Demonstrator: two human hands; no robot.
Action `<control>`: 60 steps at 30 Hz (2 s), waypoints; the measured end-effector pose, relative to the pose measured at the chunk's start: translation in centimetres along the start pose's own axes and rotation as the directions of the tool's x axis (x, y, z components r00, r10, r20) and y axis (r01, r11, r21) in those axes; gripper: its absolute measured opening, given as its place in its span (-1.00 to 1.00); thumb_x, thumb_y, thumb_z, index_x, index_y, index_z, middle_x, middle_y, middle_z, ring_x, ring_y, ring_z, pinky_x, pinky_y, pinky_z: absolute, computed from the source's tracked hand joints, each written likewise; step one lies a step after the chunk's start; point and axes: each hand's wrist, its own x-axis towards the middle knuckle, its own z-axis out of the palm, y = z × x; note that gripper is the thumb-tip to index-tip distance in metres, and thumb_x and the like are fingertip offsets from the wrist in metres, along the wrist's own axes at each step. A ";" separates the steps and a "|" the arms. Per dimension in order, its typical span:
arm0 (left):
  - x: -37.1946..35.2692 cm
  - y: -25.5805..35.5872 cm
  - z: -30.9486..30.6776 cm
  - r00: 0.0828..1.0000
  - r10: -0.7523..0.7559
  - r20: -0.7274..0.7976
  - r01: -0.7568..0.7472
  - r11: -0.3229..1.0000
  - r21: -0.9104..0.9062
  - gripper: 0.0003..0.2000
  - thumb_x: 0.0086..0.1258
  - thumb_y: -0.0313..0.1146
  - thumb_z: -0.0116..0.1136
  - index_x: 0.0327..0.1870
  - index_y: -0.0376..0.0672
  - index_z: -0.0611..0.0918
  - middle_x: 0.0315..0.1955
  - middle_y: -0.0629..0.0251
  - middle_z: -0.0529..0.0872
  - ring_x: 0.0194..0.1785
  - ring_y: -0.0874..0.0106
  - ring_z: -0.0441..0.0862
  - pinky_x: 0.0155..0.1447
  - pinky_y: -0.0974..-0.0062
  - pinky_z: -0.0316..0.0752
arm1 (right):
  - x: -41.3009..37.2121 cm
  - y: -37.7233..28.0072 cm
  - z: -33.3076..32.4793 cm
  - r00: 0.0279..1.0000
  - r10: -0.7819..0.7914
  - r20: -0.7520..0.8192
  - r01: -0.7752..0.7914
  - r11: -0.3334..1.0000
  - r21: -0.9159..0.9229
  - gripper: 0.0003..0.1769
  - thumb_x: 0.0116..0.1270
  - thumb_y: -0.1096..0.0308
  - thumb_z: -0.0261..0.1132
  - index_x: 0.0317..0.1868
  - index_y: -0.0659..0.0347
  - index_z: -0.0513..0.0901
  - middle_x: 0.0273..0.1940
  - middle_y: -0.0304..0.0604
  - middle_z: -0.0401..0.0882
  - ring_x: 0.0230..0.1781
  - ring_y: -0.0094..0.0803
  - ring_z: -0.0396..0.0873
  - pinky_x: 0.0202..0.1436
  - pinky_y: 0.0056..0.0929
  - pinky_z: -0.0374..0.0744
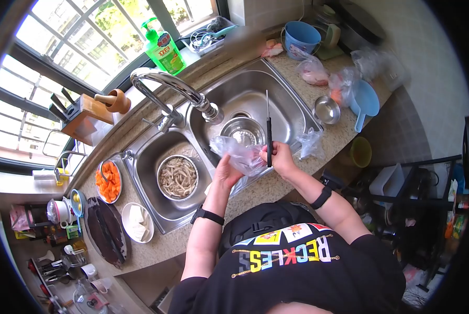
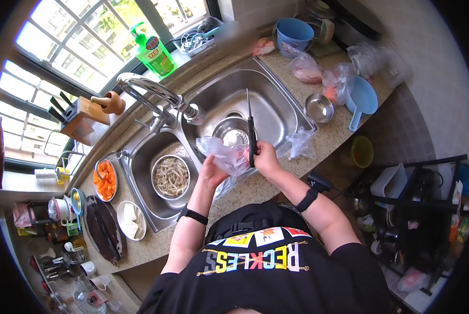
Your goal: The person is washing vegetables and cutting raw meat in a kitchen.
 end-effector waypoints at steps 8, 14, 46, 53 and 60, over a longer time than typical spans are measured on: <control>1.2 -2.0 -2.7 0.973 0.007 -0.230 0.005 0.999 0.049 -0.55 0.19 -0.41 0.15 0.09 -0.38 0.38 0.01 -0.01 0.51 0.03 0.18 0.52 0.15 0.24 0.44 | 0.0 -1.9 0.2 0.986 0.041 0.159 -0.049 0.998 0.047 -0.85 0.11 0.47 0.33 -0.34 0.33 0.56 -0.49 -0.25 0.56 -0.50 -0.59 0.51 -0.42 -0.63 0.48; 1.7 -1.0 -5.0 0.973 0.095 -0.209 -0.090 0.995 0.032 -0.58 0.22 -0.38 0.11 0.07 -0.39 0.40 -0.05 -0.01 0.55 -0.03 0.21 0.56 0.08 0.26 0.48 | 0.9 -1.9 -2.2 0.998 0.003 0.055 -0.006 0.999 0.054 -0.75 0.07 0.39 0.39 -0.28 0.34 0.57 -0.46 -0.27 0.56 -0.46 -0.60 0.51 -0.35 -0.65 0.49; 0.9 -1.4 -1.5 0.911 0.193 -0.366 -0.026 0.910 0.414 -0.52 0.28 -0.22 0.15 0.12 -0.18 0.25 0.06 -0.02 0.37 0.06 0.05 0.44 0.12 0.10 0.43 | 7.9 -3.3 3.8 0.994 -0.084 0.064 0.102 0.913 -0.394 -0.76 -0.01 0.31 0.42 -0.51 0.33 0.61 -0.61 -0.23 0.57 -0.61 -0.59 0.46 -0.50 -0.50 0.42; 2.2 1.3 -0.2 0.782 0.564 -0.263 -0.087 0.518 0.851 -0.86 0.24 -0.37 0.20 -0.45 -0.24 0.58 -0.60 0.35 0.61 -0.59 0.61 0.50 -0.48 0.68 0.40 | 8.6 -6.7 3.2 0.985 -0.165 0.054 0.173 0.941 -0.291 -0.81 0.05 0.35 0.39 -0.53 0.30 0.59 -0.60 -0.29 0.55 -0.62 -0.62 0.43 -0.54 -0.58 0.39; 0.6 3.5 2.7 0.878 0.432 -0.208 -0.157 0.669 0.727 -0.65 0.29 -0.27 0.11 0.00 -0.30 0.43 -0.22 0.13 0.59 -0.26 0.38 0.60 -0.22 0.50 0.54 | 6.1 -8.7 2.6 0.986 -0.166 0.034 0.167 0.985 -0.034 -0.83 0.13 0.33 0.33 -0.46 0.22 0.54 -0.57 -0.29 0.54 -0.62 -0.64 0.41 -0.54 -0.66 0.35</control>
